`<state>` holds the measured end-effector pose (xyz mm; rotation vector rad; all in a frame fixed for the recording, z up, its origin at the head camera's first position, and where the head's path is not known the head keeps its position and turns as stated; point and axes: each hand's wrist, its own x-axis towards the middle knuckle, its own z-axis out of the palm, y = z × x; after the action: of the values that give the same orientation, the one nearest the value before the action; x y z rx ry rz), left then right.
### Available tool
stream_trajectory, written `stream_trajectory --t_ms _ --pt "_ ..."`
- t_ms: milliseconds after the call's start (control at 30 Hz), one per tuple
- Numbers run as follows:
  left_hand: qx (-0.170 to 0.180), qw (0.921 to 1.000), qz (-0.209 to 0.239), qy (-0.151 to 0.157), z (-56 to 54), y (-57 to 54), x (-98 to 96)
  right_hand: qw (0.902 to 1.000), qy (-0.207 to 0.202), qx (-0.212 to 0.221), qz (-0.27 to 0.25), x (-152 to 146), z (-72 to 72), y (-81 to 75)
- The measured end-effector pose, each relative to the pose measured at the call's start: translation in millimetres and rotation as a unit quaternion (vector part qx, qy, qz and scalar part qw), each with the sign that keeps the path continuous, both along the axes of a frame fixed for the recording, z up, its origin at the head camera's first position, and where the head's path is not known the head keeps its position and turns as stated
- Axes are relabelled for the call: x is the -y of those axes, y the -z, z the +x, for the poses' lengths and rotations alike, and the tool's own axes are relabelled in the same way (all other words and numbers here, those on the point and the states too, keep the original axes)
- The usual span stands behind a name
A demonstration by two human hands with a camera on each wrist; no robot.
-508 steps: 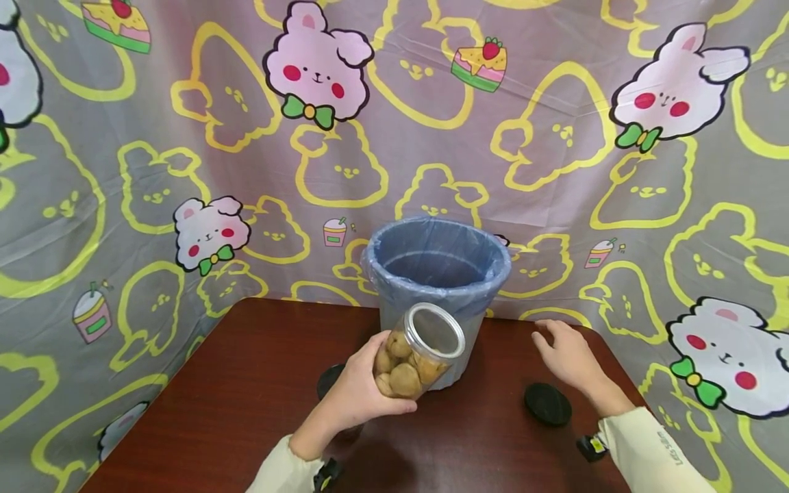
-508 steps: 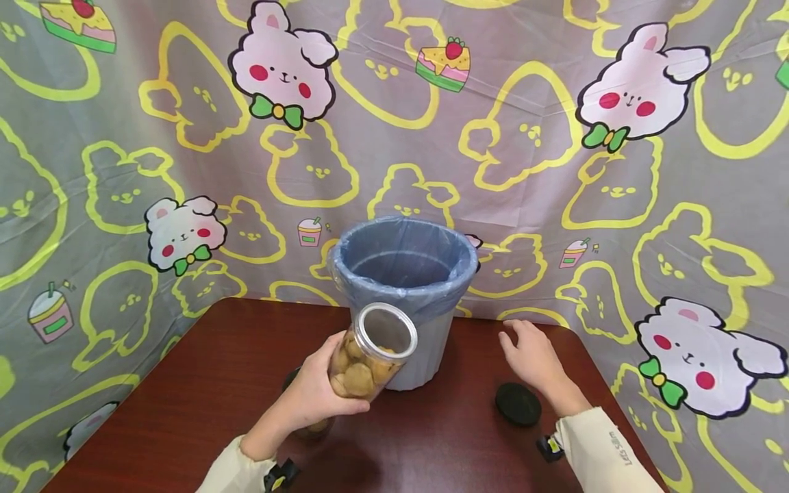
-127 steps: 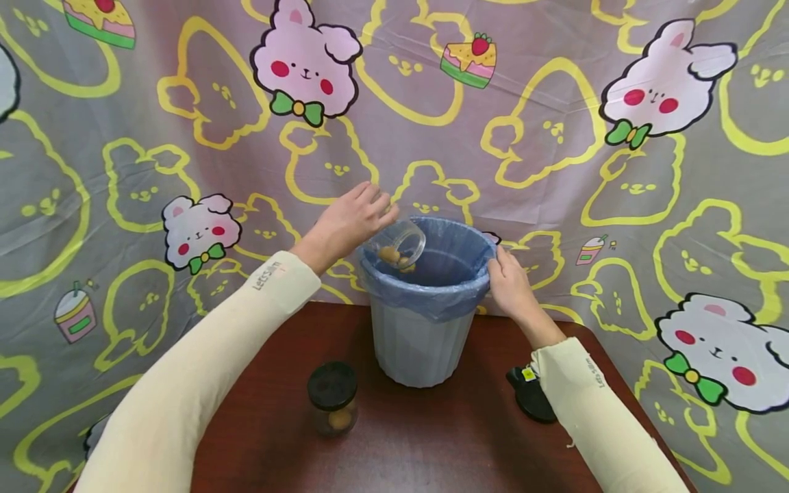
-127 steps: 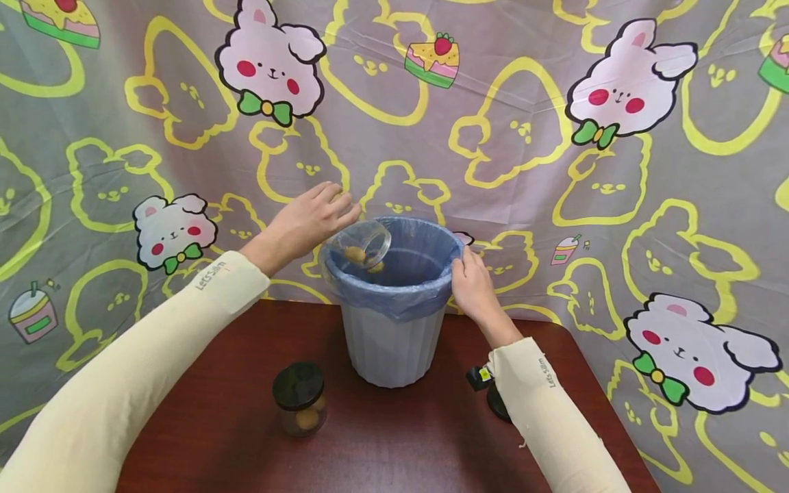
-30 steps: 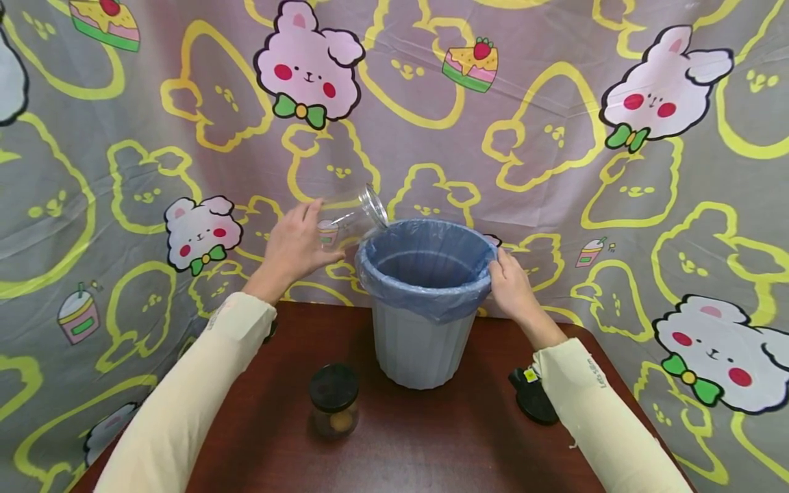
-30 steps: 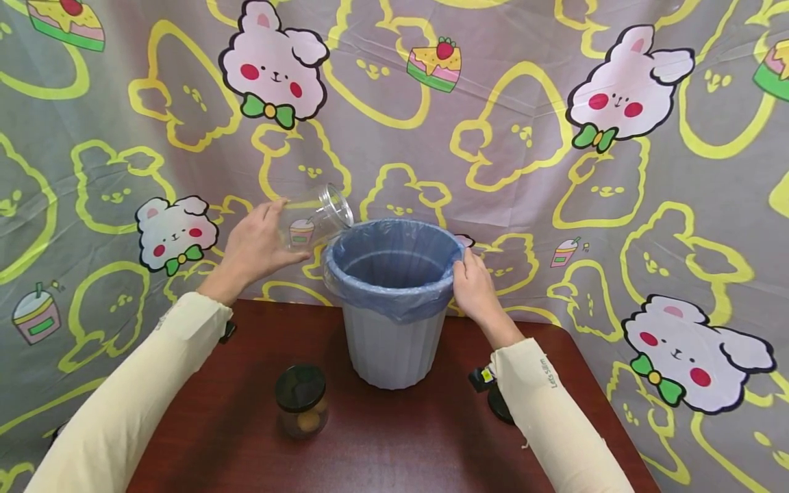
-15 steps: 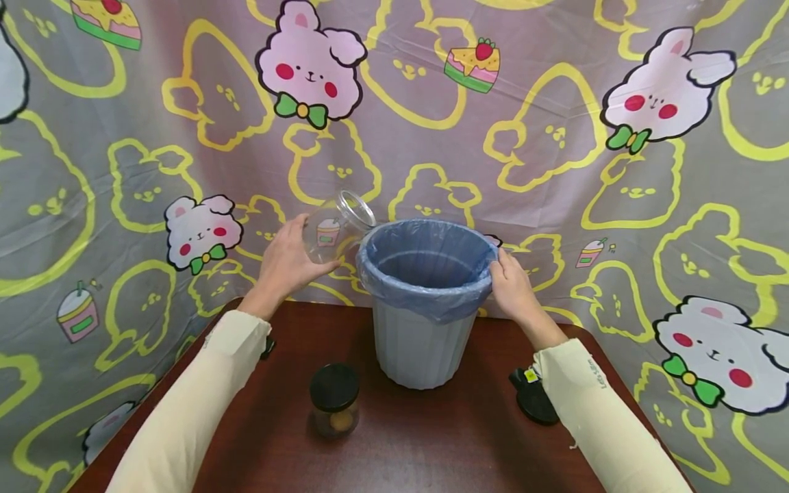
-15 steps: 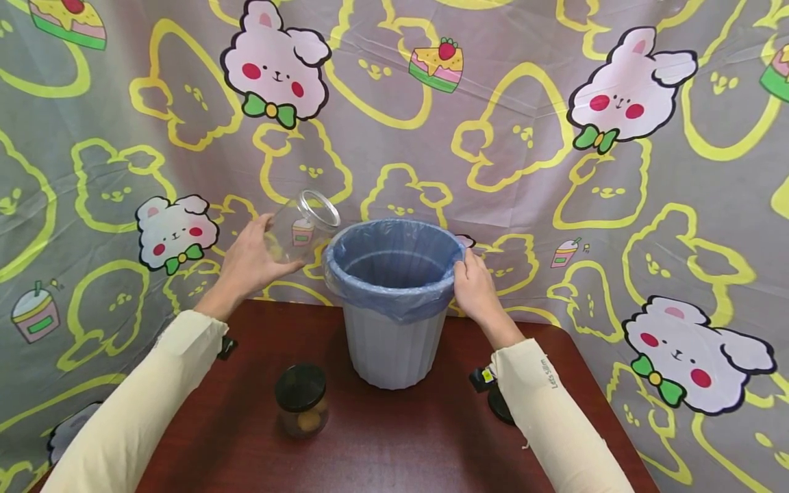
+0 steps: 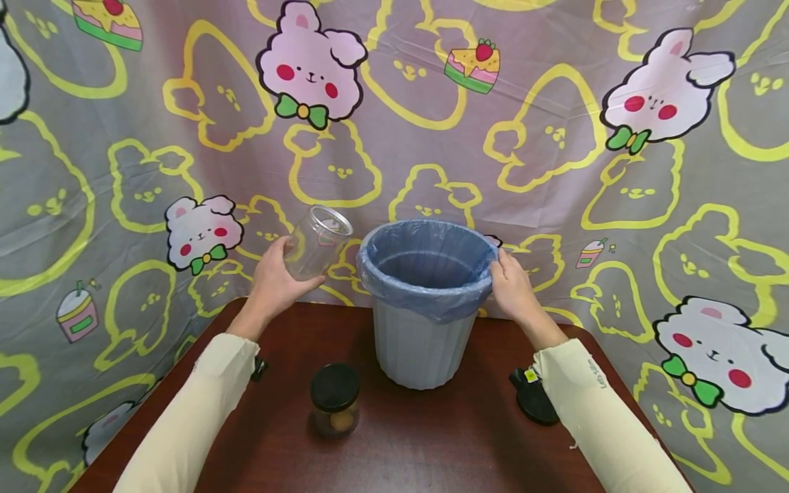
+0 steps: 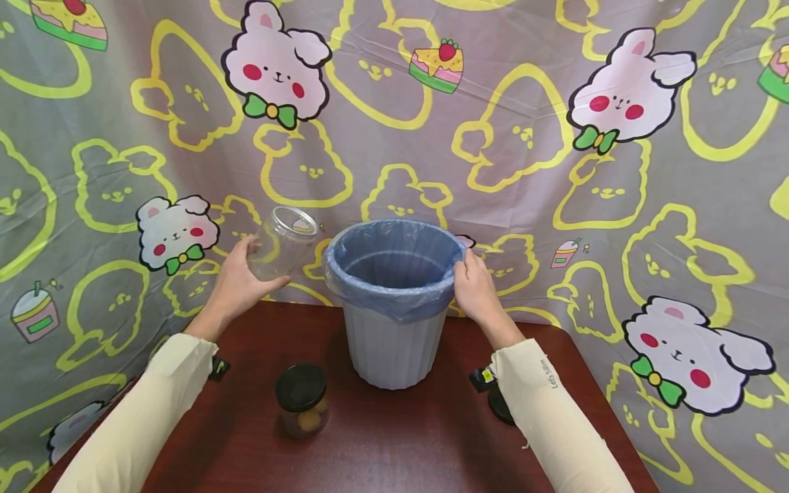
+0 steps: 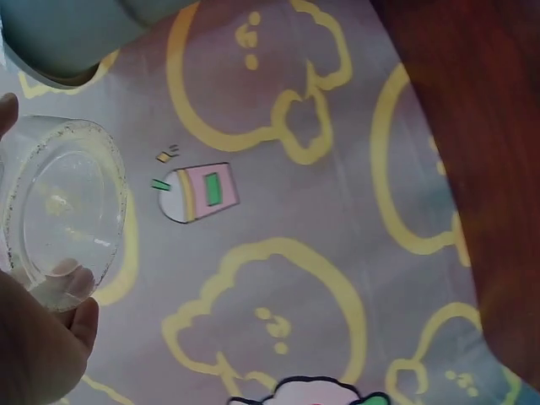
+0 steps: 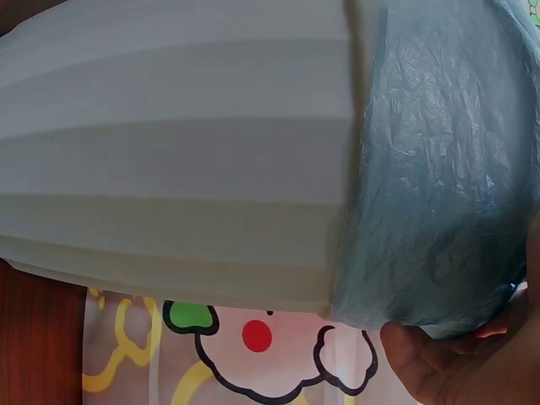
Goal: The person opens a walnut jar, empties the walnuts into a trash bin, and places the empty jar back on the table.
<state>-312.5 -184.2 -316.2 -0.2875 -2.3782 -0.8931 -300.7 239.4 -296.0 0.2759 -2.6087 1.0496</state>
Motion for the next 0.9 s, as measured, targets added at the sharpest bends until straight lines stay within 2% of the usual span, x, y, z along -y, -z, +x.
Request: stream_trajectory --t_ms 200,300,533,900 --pt "0.011 0.9993 0.035 -0.011 3.3 19.4 12.0 1.0000 0.001 0.003 0.002 -0.3 0.1 0.1" --pt "0.027 0.9979 0.058 -0.011 5.3 29.8 17.2 1.0000 -0.001 0.005 0.003 -0.2 0.2 -0.3" --pt "0.084 0.9891 0.121 0.003 9.1 54.7 25.7 1.0000 0.000 0.007 0.003 -1.4 -0.3 -0.2" --pt "0.126 0.9787 0.162 -0.009 11.5 88.8 31.5 0.9999 -0.003 0.010 0.002 -0.6 -0.6 -0.2"
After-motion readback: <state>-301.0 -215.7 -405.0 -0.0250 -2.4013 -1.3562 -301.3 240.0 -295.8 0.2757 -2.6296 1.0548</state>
